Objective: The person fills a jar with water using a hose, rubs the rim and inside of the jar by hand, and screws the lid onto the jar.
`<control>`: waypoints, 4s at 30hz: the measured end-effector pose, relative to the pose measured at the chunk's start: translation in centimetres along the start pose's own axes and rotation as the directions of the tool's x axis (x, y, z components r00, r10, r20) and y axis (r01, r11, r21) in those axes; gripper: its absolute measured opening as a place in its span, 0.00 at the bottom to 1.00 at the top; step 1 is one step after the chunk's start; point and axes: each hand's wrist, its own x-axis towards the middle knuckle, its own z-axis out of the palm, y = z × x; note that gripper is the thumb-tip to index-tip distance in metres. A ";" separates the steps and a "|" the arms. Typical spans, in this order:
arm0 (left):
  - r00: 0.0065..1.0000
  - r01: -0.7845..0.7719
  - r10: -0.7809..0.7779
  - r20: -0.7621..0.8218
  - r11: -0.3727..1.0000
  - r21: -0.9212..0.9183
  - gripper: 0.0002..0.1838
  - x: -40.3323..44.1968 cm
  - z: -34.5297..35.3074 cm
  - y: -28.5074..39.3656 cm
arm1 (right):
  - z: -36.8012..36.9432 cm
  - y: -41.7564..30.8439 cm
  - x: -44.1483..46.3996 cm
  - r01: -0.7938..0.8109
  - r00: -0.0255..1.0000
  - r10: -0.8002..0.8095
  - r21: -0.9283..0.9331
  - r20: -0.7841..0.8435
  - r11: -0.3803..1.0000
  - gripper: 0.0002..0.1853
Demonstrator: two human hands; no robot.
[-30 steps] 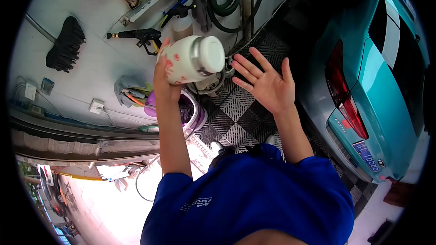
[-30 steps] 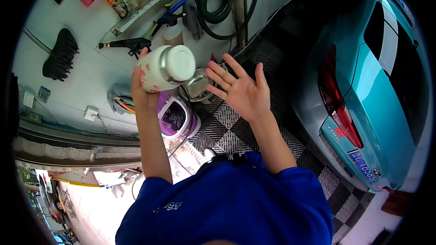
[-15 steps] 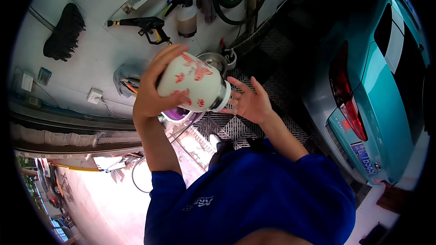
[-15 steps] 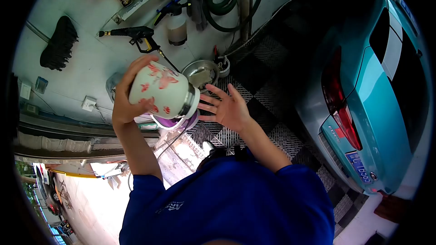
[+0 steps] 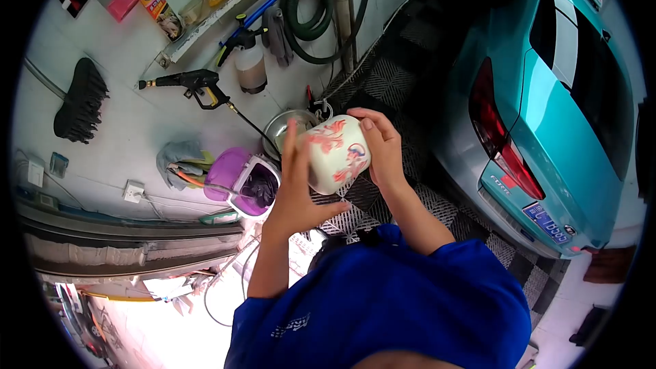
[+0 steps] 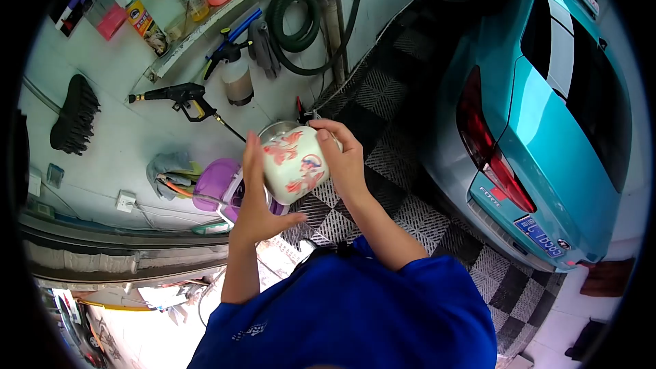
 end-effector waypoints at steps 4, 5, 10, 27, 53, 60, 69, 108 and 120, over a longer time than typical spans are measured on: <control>0.890 -0.012 -0.452 0.055 -0.144 -0.990 0.54 -6.3 4.4 -5.0 | 5.5 -2.5 -2.8 0.711 0.662 -0.492 -0.682 0.565 0.172 0.17; 0.809 -0.088 -0.585 -0.057 -0.024 -0.996 0.50 -8.5 6.2 -7.7 | 6.9 -1.1 -4.6 0.691 0.671 -0.403 -0.722 0.623 0.035 0.19; 0.616 -0.059 -0.778 -0.125 0.113 -0.992 0.45 -12.7 2.9 -11.8 | 3.9 4.6 -6.0 0.602 0.778 -0.193 -0.618 0.598 0.506 0.30; 0.972 -0.070 0.023 0.233 0.978 0.195 0.37 1.1 -1.4 -2.6 | -3.1 5.9 -3.7 -0.609 0.786 0.451 0.660 0.424 0.441 0.39; 0.853 -0.253 -0.031 0.522 0.849 0.463 0.37 -1.4 1.9 -1.3 | -2.0 11.5 -4.3 -0.756 0.629 0.543 0.602 0.556 0.259 0.36; 0.890 -0.279 0.188 0.416 0.945 0.169 0.41 -2.3 2.4 -2.9 | -5.7 9.3 -5.4 -0.722 0.656 0.702 0.503 0.278 0.475 0.29; 0.930 0.037 -0.255 -0.263 0.779 -0.625 0.58 -10.3 3.0 -8.3 | -0.8 6.2 1.7 -0.230 0.832 0.416 -0.454 0.368 0.861 0.37; 0.734 -0.082 -0.635 0.242 -0.436 -0.896 0.32 -8.1 7.3 -5.5 | 6.3 -2.3 -2.9 0.545 0.824 0.088 -0.825 0.560 0.148 0.40; 0.458 0.276 -0.692 0.558 -0.486 -0.829 0.32 -5.2 6.5 -4.8 | 3.7 -2.2 -1.9 0.567 0.803 -0.159 -0.819 0.574 -0.092 0.33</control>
